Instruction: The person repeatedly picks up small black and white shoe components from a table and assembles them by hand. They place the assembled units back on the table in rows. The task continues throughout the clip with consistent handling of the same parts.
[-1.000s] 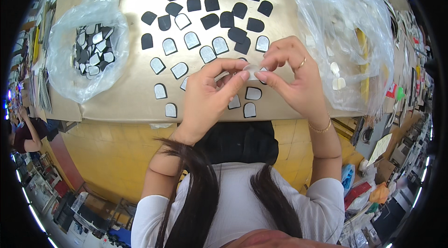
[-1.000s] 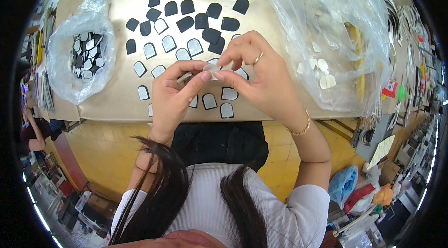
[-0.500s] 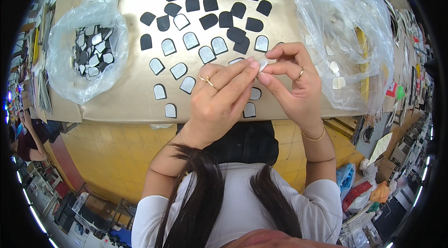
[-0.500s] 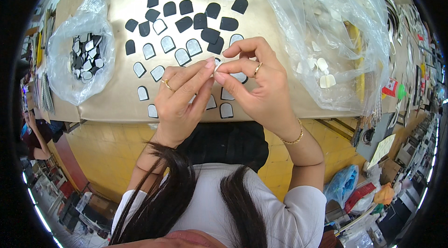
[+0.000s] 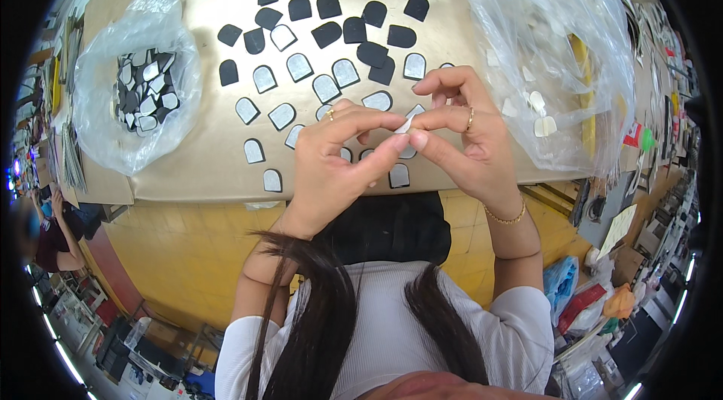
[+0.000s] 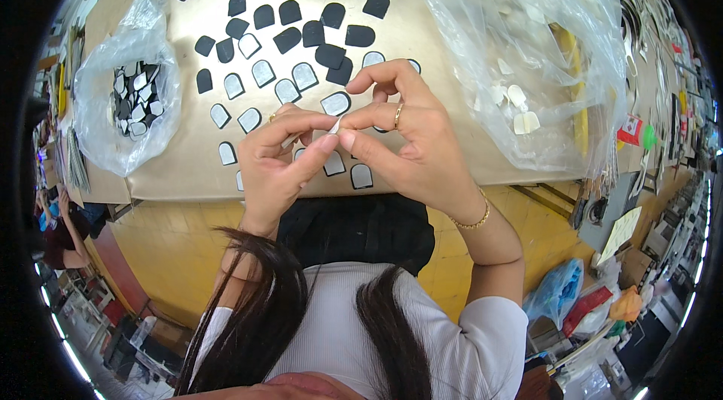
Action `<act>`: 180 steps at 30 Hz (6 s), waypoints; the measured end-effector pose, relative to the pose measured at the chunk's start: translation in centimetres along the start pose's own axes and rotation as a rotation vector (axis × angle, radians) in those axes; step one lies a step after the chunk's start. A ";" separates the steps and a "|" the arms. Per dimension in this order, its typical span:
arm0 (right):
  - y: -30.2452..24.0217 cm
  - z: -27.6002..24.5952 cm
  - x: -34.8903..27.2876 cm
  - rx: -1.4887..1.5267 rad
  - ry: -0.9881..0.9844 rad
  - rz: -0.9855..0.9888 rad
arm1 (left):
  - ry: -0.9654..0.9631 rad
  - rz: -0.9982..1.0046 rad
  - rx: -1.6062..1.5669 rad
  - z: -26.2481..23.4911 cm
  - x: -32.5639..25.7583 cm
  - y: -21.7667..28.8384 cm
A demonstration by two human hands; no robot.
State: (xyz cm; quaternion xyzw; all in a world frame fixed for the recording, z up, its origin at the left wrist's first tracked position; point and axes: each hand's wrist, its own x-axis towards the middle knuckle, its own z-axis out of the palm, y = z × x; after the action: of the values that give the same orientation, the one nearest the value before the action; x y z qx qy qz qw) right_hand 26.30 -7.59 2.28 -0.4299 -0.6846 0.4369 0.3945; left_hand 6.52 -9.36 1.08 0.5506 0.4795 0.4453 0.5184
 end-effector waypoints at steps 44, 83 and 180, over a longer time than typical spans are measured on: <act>5.3 -1.9 6.6 -0.028 0.200 0.442 | -0.140 0.076 0.509 -1.3 2.4 -0.8; 7.7 -0.5 9.3 -0.765 0.081 0.063 | -0.235 0.370 1.013 0.2 7.8 -3.4; 0.3 2.3 -0.5 0.431 0.252 0.180 | -0.090 -0.335 -0.661 -5.0 -1.4 -0.2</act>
State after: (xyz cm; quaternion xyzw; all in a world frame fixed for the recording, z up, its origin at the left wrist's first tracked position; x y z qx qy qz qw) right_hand 24.46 -8.56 1.19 -0.4462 -0.4800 0.5490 0.5187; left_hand 1.36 -9.98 1.22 0.2864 0.3700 0.4602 0.7545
